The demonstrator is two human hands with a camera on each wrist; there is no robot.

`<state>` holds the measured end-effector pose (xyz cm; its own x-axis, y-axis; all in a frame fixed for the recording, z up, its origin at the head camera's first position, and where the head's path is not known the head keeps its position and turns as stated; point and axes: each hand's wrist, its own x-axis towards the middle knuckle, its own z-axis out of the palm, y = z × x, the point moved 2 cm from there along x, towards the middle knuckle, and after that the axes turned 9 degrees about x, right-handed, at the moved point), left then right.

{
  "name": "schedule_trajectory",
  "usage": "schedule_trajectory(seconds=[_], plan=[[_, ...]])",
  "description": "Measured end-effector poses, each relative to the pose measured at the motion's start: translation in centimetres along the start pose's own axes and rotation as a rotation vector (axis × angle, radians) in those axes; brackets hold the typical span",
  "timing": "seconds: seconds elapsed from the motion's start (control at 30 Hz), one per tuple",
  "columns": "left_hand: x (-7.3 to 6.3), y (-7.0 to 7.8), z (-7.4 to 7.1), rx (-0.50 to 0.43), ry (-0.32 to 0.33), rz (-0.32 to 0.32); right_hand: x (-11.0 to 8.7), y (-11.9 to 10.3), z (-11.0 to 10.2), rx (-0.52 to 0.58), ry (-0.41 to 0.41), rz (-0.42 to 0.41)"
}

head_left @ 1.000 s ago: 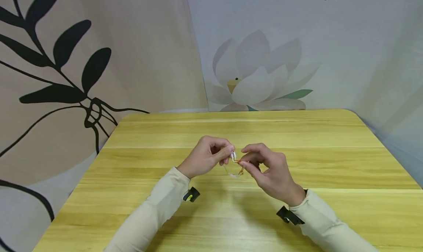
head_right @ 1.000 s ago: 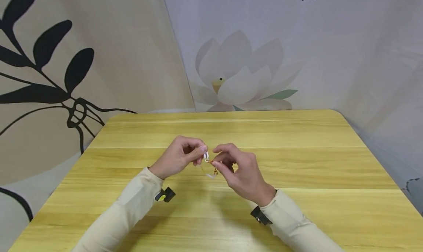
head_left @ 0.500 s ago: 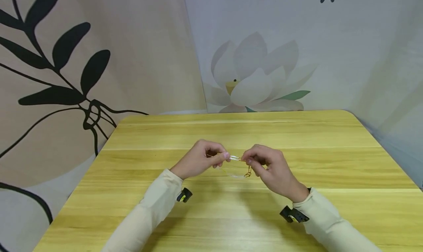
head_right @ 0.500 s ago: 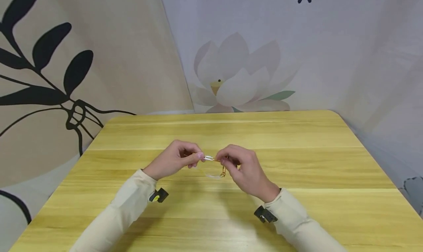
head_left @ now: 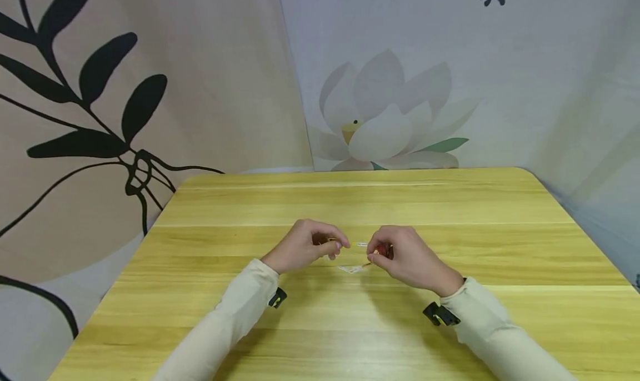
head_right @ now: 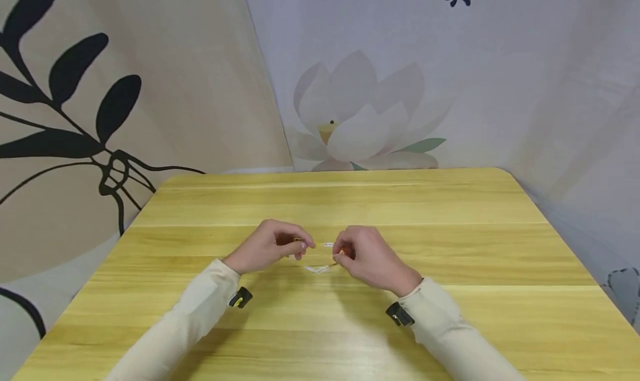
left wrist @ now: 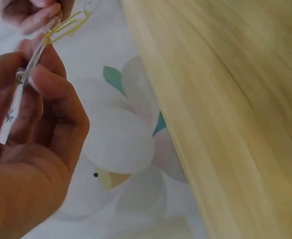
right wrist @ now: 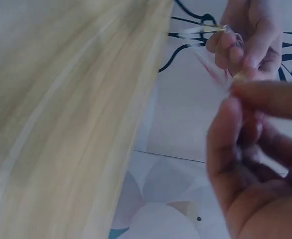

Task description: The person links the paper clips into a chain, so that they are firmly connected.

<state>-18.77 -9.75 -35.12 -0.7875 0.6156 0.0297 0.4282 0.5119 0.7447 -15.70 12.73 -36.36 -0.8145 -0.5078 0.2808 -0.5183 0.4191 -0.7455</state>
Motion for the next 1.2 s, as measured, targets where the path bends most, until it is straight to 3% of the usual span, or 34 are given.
schedule_trajectory(seconds=[0.1, 0.23, 0.4, 0.53, 0.7, 0.97, 1.2], plan=[[0.7, -0.4, 0.7, 0.057, -0.018, -0.044, 0.3, 0.8, 0.3, -0.105, 0.009, 0.01], [1.8, -1.0, 1.7, 0.181, -0.052, -0.079, 0.7, 1.9, 0.6, -0.209, -0.066, 0.058], [3.3, -1.9, 2.9, 0.38, -0.077, -0.125, 1.7, 3.2, 1.0, -0.278, -0.17, 0.14], [4.3, -2.4, 3.7, 0.492, -0.096, -0.14, 2.3, 4.4, 1.4, -0.297, -0.196, 0.16], [4.8, -2.7, 3.9, 0.544, -0.105, -0.167, 2.7, 5.3, 1.5, -0.303, -0.211, 0.17], [4.6, -3.1, 3.3, 0.603, -0.097, -0.211, 3.2, 5.7, 1.2, -0.306, -0.232, 0.177], [3.9, -3.2, 2.3, 0.573, -0.084, -0.215, 3.1, 5.9, 0.2, -0.271, -0.222, 0.174]])
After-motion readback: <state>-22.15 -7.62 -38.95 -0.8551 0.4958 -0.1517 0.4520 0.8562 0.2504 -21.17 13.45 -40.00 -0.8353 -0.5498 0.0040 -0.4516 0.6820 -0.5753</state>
